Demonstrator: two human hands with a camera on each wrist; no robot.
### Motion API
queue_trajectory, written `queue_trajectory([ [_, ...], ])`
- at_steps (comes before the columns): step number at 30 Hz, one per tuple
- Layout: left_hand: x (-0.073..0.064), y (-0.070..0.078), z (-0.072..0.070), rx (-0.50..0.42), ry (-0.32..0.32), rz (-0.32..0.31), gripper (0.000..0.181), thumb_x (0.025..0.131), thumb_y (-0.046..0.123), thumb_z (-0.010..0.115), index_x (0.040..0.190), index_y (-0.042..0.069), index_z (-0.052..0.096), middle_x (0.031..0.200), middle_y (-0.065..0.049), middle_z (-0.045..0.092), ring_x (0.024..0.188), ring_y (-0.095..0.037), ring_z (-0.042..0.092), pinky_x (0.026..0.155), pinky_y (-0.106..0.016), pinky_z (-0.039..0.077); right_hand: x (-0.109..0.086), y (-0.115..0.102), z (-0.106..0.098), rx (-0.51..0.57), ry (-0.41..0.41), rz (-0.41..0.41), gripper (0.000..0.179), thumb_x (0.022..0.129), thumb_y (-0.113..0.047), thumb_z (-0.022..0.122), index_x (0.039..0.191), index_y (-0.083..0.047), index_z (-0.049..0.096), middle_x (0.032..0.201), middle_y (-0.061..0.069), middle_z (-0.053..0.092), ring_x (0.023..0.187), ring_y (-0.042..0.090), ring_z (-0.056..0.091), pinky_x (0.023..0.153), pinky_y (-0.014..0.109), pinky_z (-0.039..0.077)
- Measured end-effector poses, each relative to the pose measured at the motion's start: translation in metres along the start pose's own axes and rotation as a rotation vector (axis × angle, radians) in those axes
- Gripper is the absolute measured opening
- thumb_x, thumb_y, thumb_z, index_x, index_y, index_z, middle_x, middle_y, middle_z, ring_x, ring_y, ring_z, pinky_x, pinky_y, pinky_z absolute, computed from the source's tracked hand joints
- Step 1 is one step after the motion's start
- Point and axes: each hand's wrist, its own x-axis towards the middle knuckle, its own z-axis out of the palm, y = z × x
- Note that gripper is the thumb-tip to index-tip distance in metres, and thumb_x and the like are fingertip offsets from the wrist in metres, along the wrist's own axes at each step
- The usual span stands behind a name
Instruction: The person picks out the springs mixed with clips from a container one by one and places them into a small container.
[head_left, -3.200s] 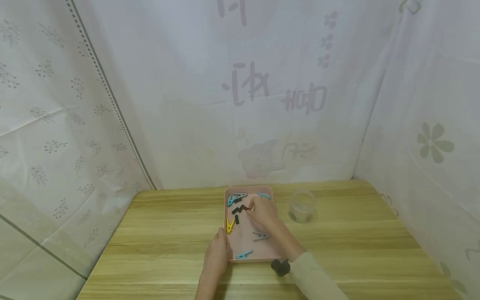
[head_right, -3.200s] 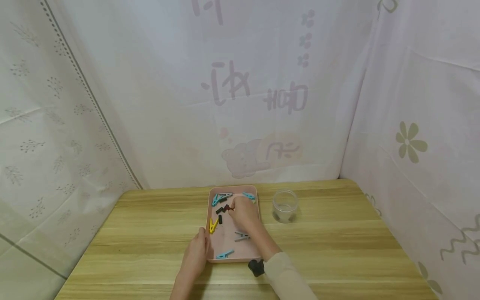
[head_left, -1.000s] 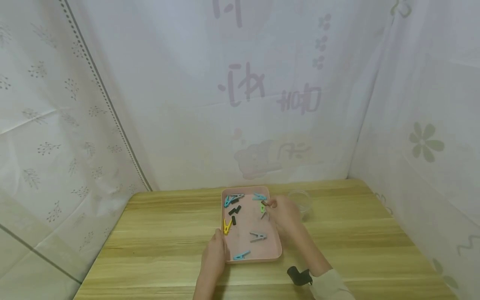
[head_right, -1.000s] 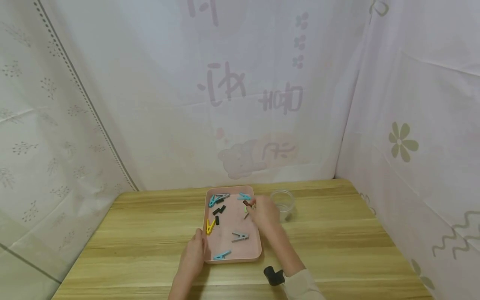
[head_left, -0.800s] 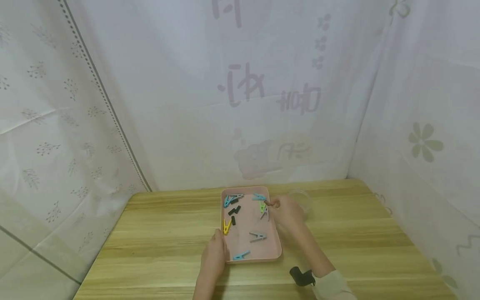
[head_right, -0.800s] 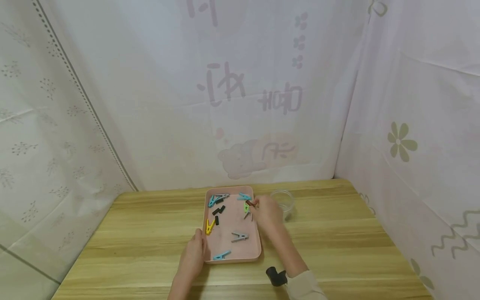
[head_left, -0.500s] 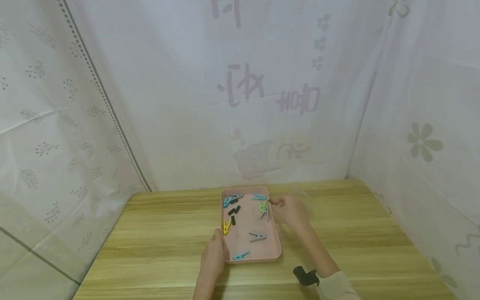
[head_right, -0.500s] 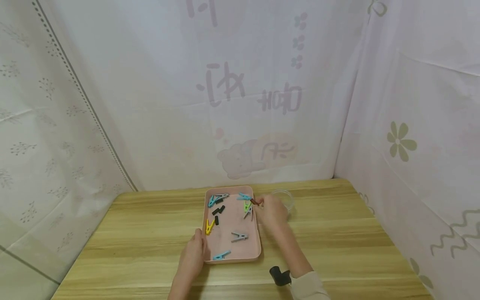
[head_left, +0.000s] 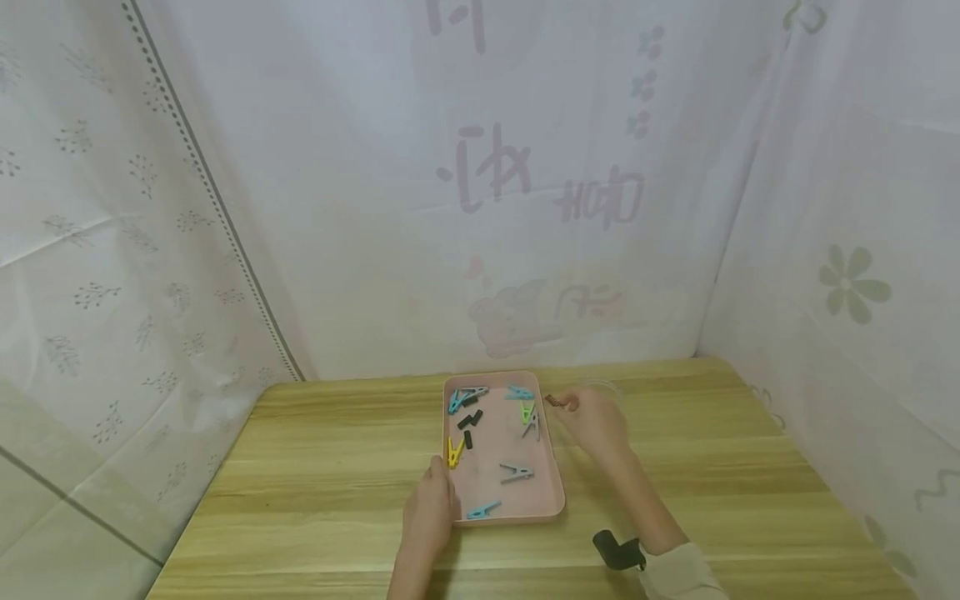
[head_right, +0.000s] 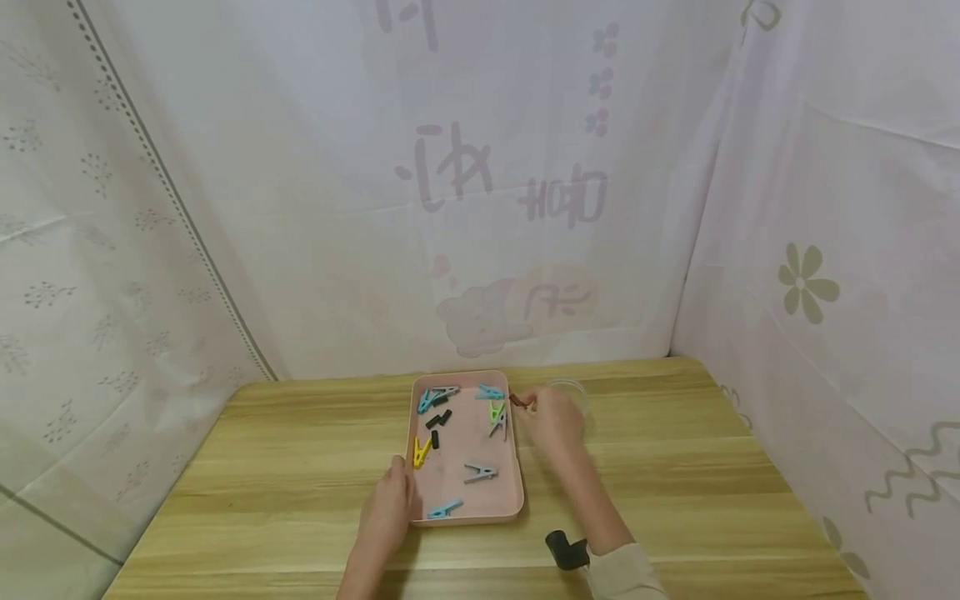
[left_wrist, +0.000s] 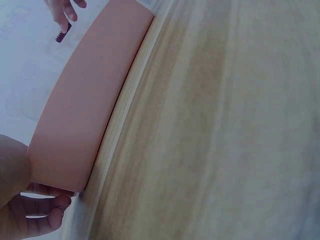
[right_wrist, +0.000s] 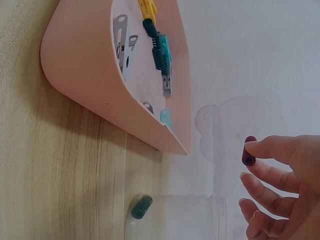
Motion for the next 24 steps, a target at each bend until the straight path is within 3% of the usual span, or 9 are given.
queue_trajectory([
  [5,0.001,-0.001,0.000,0.000,-0.012,-0.005,0.006,0.101,0.006,0.053,0.097,0.002,0.050,0.067,-0.001,0.048,0.052,-0.011,0.041,0.041,-0.024,0.035,0.000,0.003,-0.002,0.001,0.027,-0.036,0.019,0.089,-0.021,0.074,0.099,-0.006,0.077,0.096,0.013,0.073,0.082,0.028,0.068,0.056,0.032,0.053],
  [14,0.001,0.000,0.000,0.001,-0.013,-0.013,0.006,0.101,0.006,0.053,0.096,0.003,0.051,0.067,-0.002,0.049,0.052,-0.012,0.042,0.041,-0.025,0.036,0.000,0.009,-0.006,0.007,0.030,-0.007,0.018,0.090,-0.022,0.073,0.101,-0.008,0.076,0.098,0.011,0.072,0.087,0.027,0.066,0.058,0.034,0.053],
  [20,0.000,0.002,-0.003,0.003,-0.018,-0.016,0.006,0.101,0.006,0.054,0.097,0.002,0.051,0.067,-0.002,0.049,0.052,-0.012,0.042,0.041,-0.025,0.036,-0.002,0.013,-0.011,0.001,0.052,-0.029,0.017,0.090,-0.020,0.073,0.099,-0.006,0.075,0.098,0.011,0.070,0.090,0.028,0.064,0.065,0.039,0.054],
  [24,0.000,0.002,-0.004,-0.006,-0.027,-0.020,0.006,0.102,0.006,0.053,0.097,0.003,0.051,0.068,-0.002,0.049,0.052,-0.012,0.042,0.042,-0.025,0.036,-0.003,0.016,-0.012,0.019,0.050,-0.030,0.020,0.090,-0.020,0.072,0.102,-0.005,0.074,0.101,0.012,0.069,0.089,0.029,0.066,0.061,0.035,0.053],
])
